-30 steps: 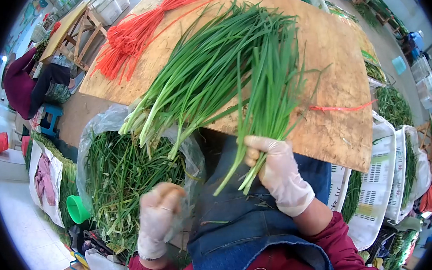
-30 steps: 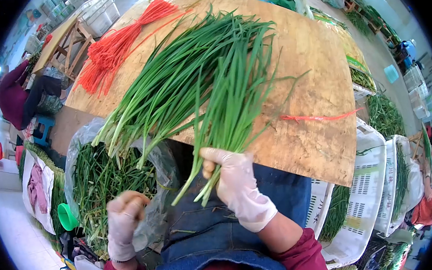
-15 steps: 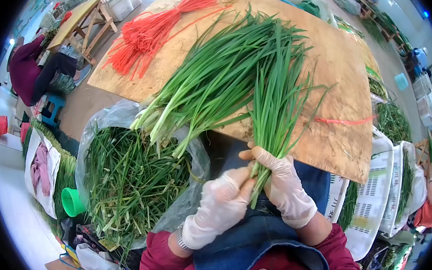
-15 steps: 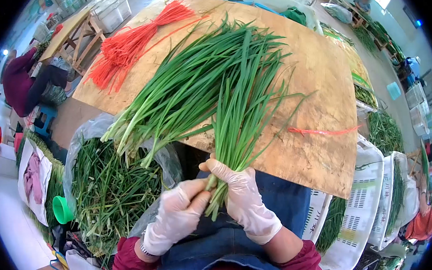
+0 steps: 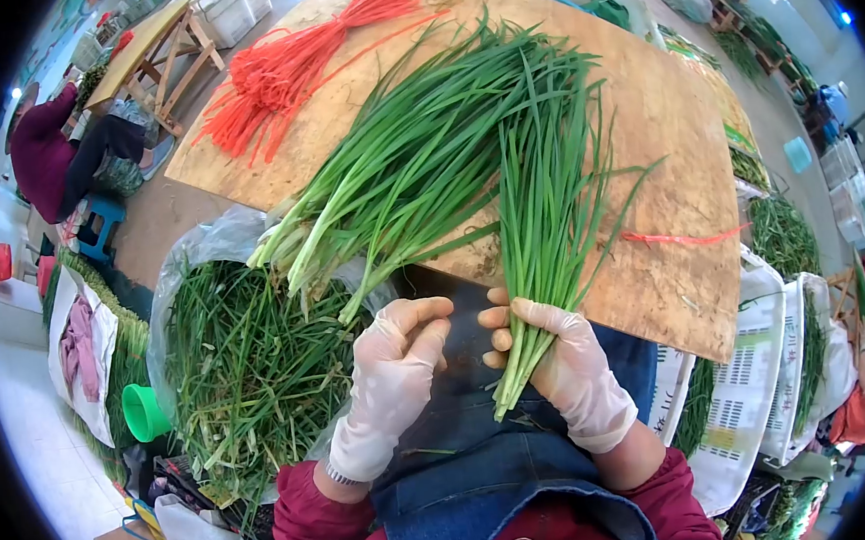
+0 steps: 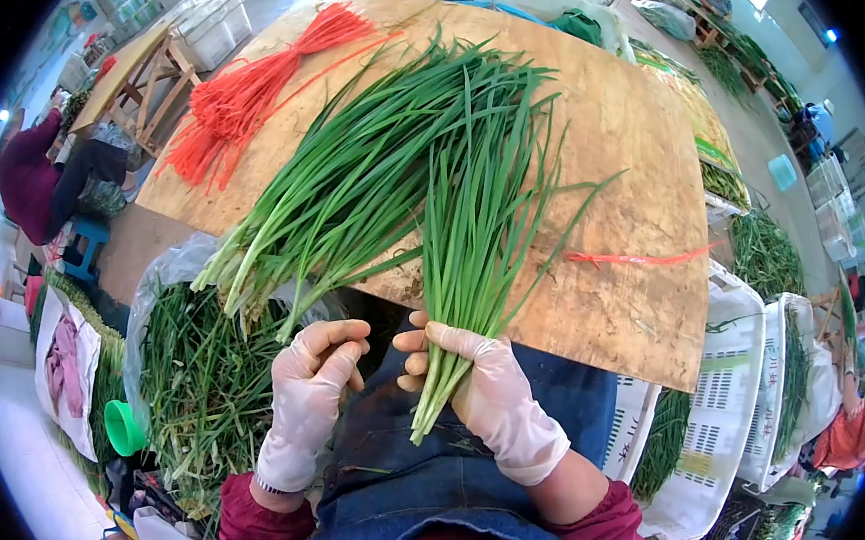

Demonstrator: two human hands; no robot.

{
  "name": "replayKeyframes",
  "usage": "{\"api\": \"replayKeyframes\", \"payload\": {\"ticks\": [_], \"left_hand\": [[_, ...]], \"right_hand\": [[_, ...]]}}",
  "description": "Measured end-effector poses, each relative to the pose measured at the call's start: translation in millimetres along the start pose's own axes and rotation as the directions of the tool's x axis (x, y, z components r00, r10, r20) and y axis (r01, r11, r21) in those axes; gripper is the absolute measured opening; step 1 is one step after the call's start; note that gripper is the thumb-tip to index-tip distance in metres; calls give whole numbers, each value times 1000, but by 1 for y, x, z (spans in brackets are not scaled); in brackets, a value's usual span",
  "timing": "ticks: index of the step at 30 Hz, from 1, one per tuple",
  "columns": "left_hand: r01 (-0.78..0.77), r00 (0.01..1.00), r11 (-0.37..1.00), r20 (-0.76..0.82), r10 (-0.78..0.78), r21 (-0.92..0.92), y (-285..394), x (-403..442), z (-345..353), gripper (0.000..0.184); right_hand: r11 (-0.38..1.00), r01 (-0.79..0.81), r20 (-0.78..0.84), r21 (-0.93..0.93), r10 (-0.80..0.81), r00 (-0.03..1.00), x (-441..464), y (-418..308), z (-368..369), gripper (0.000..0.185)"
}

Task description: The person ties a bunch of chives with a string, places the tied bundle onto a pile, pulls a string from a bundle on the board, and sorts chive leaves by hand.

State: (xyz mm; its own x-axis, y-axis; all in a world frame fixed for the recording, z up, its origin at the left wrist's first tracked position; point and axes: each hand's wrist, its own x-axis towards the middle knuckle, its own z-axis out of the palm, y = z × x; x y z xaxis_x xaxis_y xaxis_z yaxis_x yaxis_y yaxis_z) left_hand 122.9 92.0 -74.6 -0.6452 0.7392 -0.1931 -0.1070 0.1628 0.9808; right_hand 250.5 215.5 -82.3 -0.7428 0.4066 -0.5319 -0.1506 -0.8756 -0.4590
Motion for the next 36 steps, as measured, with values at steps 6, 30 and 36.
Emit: {"api": "replayKeyframes", "payload": {"ticks": [6, 30, 36], "left_hand": [[-209, 978, 974, -2, 209, 84, -8, 9, 4, 17], [-37, 959, 981, -270, 88, 188, 0, 5, -20, 10], [-259, 955, 924, -67, 288, 283, -1, -22, 6, 10]], "right_hand": [[998, -22, 33, 63, 20, 999, -2, -3, -2, 27], [998, -30, 56, 49, 27, 998, 1, -8, 12, 18], [994, 84, -65, -73, -88, 994, -1, 1, 26, 22]]}}
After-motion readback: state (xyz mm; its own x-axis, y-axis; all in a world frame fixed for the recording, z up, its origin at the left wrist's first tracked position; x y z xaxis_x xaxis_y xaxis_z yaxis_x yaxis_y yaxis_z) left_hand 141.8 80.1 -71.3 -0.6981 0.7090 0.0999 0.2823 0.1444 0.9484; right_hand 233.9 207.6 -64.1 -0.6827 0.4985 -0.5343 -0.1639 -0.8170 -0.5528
